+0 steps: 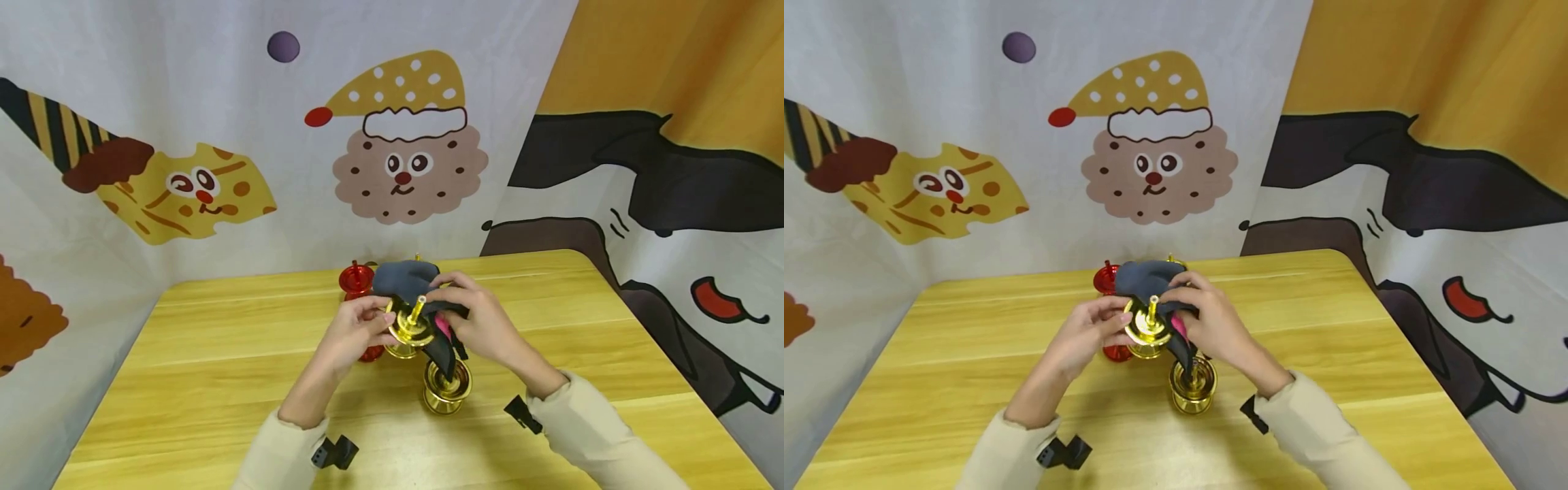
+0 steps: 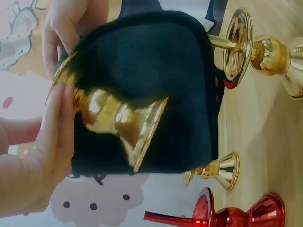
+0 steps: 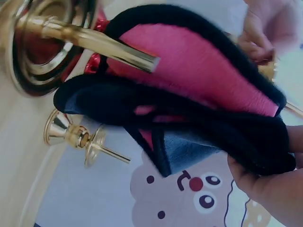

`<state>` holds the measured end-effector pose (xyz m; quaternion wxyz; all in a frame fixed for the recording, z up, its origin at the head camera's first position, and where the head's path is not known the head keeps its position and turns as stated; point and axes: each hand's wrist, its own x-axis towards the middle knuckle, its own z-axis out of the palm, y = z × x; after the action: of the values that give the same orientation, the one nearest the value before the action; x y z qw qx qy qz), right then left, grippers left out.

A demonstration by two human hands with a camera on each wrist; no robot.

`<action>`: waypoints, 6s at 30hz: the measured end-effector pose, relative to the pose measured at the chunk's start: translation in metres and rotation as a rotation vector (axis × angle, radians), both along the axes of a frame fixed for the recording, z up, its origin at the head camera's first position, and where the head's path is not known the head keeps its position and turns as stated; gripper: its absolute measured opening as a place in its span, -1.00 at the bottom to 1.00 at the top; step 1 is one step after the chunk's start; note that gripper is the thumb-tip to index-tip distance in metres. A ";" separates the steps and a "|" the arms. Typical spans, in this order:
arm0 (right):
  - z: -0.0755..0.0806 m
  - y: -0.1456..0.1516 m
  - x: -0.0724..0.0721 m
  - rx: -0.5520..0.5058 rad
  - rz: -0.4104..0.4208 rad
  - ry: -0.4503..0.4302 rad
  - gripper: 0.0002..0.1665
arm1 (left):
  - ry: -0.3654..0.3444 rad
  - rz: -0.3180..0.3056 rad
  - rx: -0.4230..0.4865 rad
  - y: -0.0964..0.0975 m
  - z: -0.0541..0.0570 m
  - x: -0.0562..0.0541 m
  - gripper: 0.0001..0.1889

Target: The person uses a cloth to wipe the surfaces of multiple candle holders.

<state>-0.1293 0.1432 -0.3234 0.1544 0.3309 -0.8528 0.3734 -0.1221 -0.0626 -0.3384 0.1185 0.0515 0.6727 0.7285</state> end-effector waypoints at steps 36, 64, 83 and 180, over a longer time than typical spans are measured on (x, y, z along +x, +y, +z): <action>-0.018 0.008 -0.003 -0.352 0.116 -0.176 -0.66 | 0.147 0.101 -0.205 0.000 -0.001 0.001 -0.47; -0.010 0.014 -0.006 -0.308 0.123 -0.189 -0.65 | 0.221 -0.082 -0.153 -0.005 -0.005 0.003 -0.26; -0.015 -0.005 0.001 -0.176 -0.024 -0.071 -0.67 | 0.329 0.108 -0.548 0.007 -0.001 0.008 -0.33; -0.011 -0.005 0.007 -0.161 -0.027 -0.122 -0.72 | 0.234 -0.004 -0.370 0.007 -0.007 0.012 -0.25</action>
<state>-0.1222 0.1378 -0.3345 0.1336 0.2826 -0.8321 0.4581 -0.1105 -0.0554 -0.3457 0.0485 0.1142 0.8041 0.5815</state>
